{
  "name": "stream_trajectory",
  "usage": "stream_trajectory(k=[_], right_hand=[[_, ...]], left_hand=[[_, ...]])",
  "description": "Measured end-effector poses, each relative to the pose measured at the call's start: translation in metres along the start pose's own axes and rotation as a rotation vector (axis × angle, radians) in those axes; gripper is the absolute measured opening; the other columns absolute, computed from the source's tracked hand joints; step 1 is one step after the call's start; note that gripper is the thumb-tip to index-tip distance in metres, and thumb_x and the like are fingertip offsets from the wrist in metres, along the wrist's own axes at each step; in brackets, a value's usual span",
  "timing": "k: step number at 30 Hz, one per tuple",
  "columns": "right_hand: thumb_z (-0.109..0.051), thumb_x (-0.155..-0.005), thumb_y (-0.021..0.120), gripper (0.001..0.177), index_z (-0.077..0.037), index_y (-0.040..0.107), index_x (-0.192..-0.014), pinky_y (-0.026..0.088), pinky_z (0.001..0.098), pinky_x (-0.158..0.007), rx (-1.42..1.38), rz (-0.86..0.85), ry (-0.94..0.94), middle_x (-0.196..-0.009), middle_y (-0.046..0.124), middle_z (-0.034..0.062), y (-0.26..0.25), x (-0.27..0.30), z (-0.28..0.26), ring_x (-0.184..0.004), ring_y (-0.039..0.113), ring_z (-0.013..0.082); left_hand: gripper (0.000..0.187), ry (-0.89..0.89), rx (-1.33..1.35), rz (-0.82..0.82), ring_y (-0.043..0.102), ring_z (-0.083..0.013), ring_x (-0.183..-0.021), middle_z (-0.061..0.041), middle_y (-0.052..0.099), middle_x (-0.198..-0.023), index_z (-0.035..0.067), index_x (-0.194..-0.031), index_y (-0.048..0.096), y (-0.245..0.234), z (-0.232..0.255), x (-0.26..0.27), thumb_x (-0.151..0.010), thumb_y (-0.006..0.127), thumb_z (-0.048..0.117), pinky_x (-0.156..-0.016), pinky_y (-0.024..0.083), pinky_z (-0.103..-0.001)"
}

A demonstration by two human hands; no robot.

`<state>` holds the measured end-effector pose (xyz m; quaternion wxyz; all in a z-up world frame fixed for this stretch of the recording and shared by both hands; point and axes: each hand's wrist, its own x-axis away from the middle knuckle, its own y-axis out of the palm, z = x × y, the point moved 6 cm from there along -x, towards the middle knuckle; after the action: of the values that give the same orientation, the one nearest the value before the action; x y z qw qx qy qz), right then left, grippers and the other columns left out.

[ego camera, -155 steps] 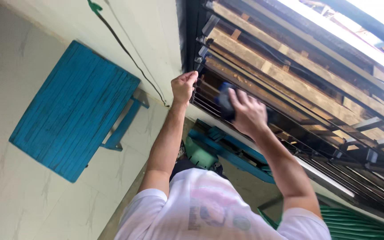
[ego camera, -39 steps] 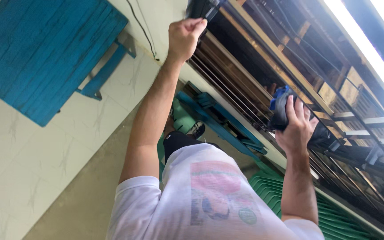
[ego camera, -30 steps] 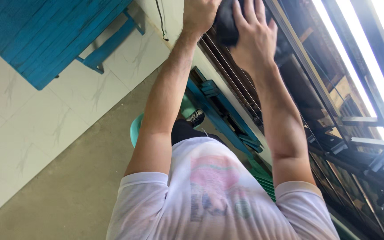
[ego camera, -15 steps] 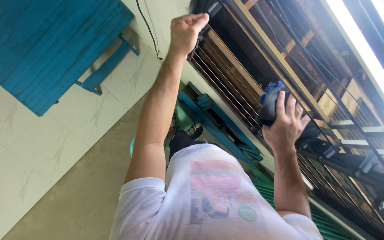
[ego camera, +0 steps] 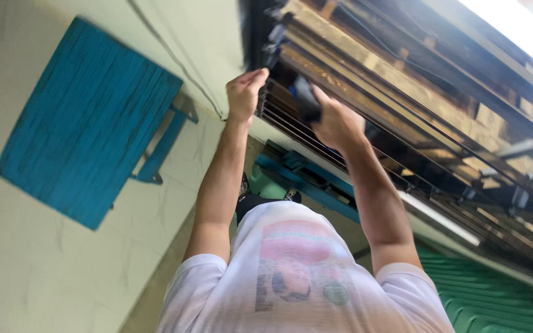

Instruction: The person wipes the underside of a slatted window or skylight using a dark cloth. They move the cloth back and forth along the metal frame and glass panes, cleaning multiple sections in sequence.

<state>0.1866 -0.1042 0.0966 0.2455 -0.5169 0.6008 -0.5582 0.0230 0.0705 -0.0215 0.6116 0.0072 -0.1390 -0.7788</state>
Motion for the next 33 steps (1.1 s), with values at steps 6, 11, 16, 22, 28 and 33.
stream_trajectory(k=[6, 11, 16, 22, 28, 33], right_hand=[[-0.042, -0.107, 0.056, 0.03, -0.023, 0.077, -0.118, 0.054, 0.0447, -0.075, -0.057, 0.412, 0.529, -0.109, 0.078, 0.0103, -0.008, 0.161, 0.172, -0.091, 0.072, 0.0265], [-0.05, -0.091, 0.071, 0.05, -0.002, 0.072, -0.104, 0.054, 0.0449, -0.061, -0.001, 0.171, 0.633, -0.094, 0.067, 0.0186, 0.034, 0.093, 0.134, -0.072, 0.065, 0.0283], [-0.028, -0.086, 0.061, 0.019, -0.023, 0.072, -0.101, 0.053, 0.0399, -0.068, 0.074, 0.384, 0.241, -0.074, 0.066, 0.0018, 0.053, 0.033, 0.061, -0.068, 0.063, 0.0208], [-0.041, -0.083, 0.086, 0.04, -0.005, 0.073, -0.072, 0.046, 0.067, -0.089, 0.312, 0.616, 0.672, -0.065, 0.071, 0.0104, -0.022, 0.192, 0.191, -0.062, 0.068, 0.0234], [-0.029, -0.104, 0.069, 0.018, -0.016, 0.075, -0.115, 0.057, 0.0477, -0.079, 0.031, 0.244, 0.551, -0.084, 0.072, 0.009, 0.011, 0.096, 0.093, -0.074, 0.07, 0.0235], [-0.021, -0.074, 0.08, 0.061, -0.011, 0.065, -0.132, 0.053, 0.0508, -0.083, 0.036, 0.468, -0.121, -0.118, 0.071, 0.0183, -0.015, -0.02, -0.078, -0.105, 0.068, 0.0361]], left_hand=[[0.022, 0.174, -0.067, -0.018, 0.074, -0.0129, -0.086, -0.007, 0.08, -0.095, -0.001, -0.104, 0.081, -0.013, -0.001, -0.005, -0.09, 0.079, 0.016, -0.082, 0.06, -0.028], [0.02, -0.029, -0.098, -0.135, 0.072, -0.013, -0.077, -0.008, 0.079, -0.087, 0.0, -0.104, 0.08, -0.017, -0.001, -0.018, -0.09, 0.08, 0.014, -0.069, 0.052, -0.027], [0.017, 0.031, -0.079, -0.14, 0.06, -0.0123, -0.072, -0.008, 0.076, -0.086, -0.002, -0.107, 0.081, -0.018, 0.005, -0.013, -0.094, 0.08, 0.01, -0.067, 0.045, -0.026], [0.017, 0.064, -0.056, -0.186, 0.072, -0.0134, -0.079, -0.009, 0.078, -0.088, -0.001, -0.105, 0.079, -0.017, -0.001, -0.018, -0.093, 0.078, 0.01, -0.078, 0.058, -0.025], [0.019, 0.053, -0.012, -0.223, 0.071, -0.0139, -0.08, -0.009, 0.078, -0.091, -0.004, -0.105, 0.079, -0.016, -0.013, -0.023, -0.093, 0.079, 0.011, -0.079, 0.058, -0.026], [0.017, 0.049, 0.049, -0.232, 0.071, -0.0115, -0.08, -0.007, 0.078, -0.092, -0.005, -0.103, 0.079, -0.017, -0.028, -0.025, -0.094, 0.076, 0.009, -0.077, 0.058, -0.023]])
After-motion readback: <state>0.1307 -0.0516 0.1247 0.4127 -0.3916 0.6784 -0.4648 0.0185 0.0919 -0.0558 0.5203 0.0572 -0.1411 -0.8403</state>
